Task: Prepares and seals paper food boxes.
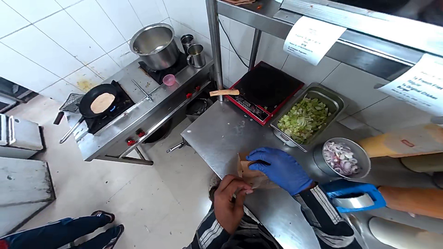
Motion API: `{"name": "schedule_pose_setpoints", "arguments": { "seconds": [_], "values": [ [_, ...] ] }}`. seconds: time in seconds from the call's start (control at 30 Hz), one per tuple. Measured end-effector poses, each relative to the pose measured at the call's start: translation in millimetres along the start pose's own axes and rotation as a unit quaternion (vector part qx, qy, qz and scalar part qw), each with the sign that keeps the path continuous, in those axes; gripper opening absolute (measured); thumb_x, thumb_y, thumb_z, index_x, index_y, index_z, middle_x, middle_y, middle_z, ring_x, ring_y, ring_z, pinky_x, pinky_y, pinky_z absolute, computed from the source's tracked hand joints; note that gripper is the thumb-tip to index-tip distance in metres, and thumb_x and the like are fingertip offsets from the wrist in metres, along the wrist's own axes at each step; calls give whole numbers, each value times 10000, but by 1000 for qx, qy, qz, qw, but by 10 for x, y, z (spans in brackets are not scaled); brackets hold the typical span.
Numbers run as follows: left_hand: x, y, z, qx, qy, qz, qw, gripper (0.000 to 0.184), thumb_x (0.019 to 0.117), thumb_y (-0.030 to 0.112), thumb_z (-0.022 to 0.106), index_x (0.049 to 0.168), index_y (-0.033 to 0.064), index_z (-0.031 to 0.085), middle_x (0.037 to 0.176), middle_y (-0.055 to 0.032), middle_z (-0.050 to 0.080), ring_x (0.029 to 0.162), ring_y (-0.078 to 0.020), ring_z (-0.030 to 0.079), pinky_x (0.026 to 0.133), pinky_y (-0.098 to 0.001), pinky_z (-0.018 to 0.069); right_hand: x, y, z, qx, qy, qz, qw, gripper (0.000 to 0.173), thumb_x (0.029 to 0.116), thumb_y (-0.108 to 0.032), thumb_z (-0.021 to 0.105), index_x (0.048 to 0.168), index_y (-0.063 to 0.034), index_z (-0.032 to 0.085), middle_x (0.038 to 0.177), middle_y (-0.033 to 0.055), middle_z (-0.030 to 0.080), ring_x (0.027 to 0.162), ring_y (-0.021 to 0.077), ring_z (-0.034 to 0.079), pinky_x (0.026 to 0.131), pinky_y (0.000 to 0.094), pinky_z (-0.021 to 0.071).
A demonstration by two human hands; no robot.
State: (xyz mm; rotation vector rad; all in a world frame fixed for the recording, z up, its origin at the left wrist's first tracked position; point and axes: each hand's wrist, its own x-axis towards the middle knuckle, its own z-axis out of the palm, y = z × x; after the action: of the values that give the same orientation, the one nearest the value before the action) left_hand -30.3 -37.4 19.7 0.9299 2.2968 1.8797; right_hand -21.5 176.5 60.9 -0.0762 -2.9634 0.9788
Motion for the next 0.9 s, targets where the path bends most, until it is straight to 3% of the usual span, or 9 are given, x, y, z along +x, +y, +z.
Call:
{"name": "schedule_pose_setpoints", "arguments": {
  "seconds": [0.07, 0.23, 0.3, 0.37, 0.4, 0.53, 0.67, 0.8, 0.9],
  "values": [
    [-10, 14, 44, -2, 0, -28, 1000, 74, 926, 62, 690, 921, 7, 739, 1017, -110, 717, 971, -131, 706, 875, -270, 607, 9, 11, -43, 10, -24, 23, 999, 201, 895, -283, 801, 1077, -198, 802, 1148, -8, 747, 1080, 182, 699, 925, 468, 567],
    [19, 15, 94, -93, -15, -195, 976, 84, 959, 11, 626, 1005, -38, 677, 1096, -144, 685, 733, -144, 712, 606, -280, 632, -10, 109, -66, 93, -30, 43, 994, 181, 934, -270, 759, 1097, -206, 802, 1178, -46, 741, 1097, 110, 691, 957, 408, 572],
    [36, 20, 123, -167, -27, -215, 962, 85, 964, -28, 605, 1020, -73, 650, 1164, -191, 653, 875, -223, 750, 733, -354, 678, -27, 141, -63, 130, -14, 34, 991, 143, 937, -216, 750, 1063, -179, 807, 1156, -39, 749, 1086, 90, 694, 956, 362, 576],
    [30, -89, 182, -169, -35, -182, 968, 93, 933, -5, 649, 989, -54, 705, 1213, -195, 626, 1088, -223, 685, 908, -337, 620, -25, 169, -78, 152, -17, 23, 988, 128, 928, -163, 755, 1045, -157, 806, 1149, -26, 749, 1086, 85, 694, 959, 333, 579],
    [30, -138, 211, -171, -38, -170, 970, 84, 922, -2, 661, 970, -45, 715, 1230, -199, 615, 1134, -222, 663, 941, -328, 603, -21, 183, -76, 155, -18, 13, 988, 126, 907, -140, 770, 1026, -154, 806, 1133, -25, 752, 1078, 86, 697, 951, 327, 584],
    [43, -215, 232, -213, -58, -139, 965, 70, 912, 3, 673, 951, -40, 711, 1306, -206, 558, 1109, -188, 657, 918, -304, 597, 8, 183, -120, 119, -67, 27, 990, 175, 864, -148, 820, 1034, -185, 799, 1148, -34, 743, 1092, 105, 687, 961, 366, 575],
    [42, -232, 160, -228, -101, -108, 962, 73, 921, 12, 676, 951, -39, 719, 1419, -246, 489, 1276, -256, 602, 1024, -363, 573, 80, 111, -118, 46, -90, 35, 994, 102, 885, -158, 805, 984, -162, 779, 1055, 12, 722, 1006, 183, 690, 891, 438, 580],
    [145, -193, 105, -115, -64, -101, 986, 67, 928, 66, 679, 927, 23, 731, 1333, -156, 584, 1140, -187, 646, 922, -331, 590, 109, 57, -145, -25, -94, 6, 995, 72, 882, -154, 807, 933, -115, 773, 978, 56, 724, 926, 233, 705, 814, 462, 579],
    [293, -347, 154, -63, -26, -87, 994, 58, 957, 43, 627, 978, 22, 676, 1200, -112, 660, 1116, -192, 660, 936, -377, 583, 57, 116, -79, -45, -32, -44, 998, 49, 849, -120, 820, 881, -113, 784, 916, 60, 735, 850, 242, 721, 733, 480, 587]
  ]
}}
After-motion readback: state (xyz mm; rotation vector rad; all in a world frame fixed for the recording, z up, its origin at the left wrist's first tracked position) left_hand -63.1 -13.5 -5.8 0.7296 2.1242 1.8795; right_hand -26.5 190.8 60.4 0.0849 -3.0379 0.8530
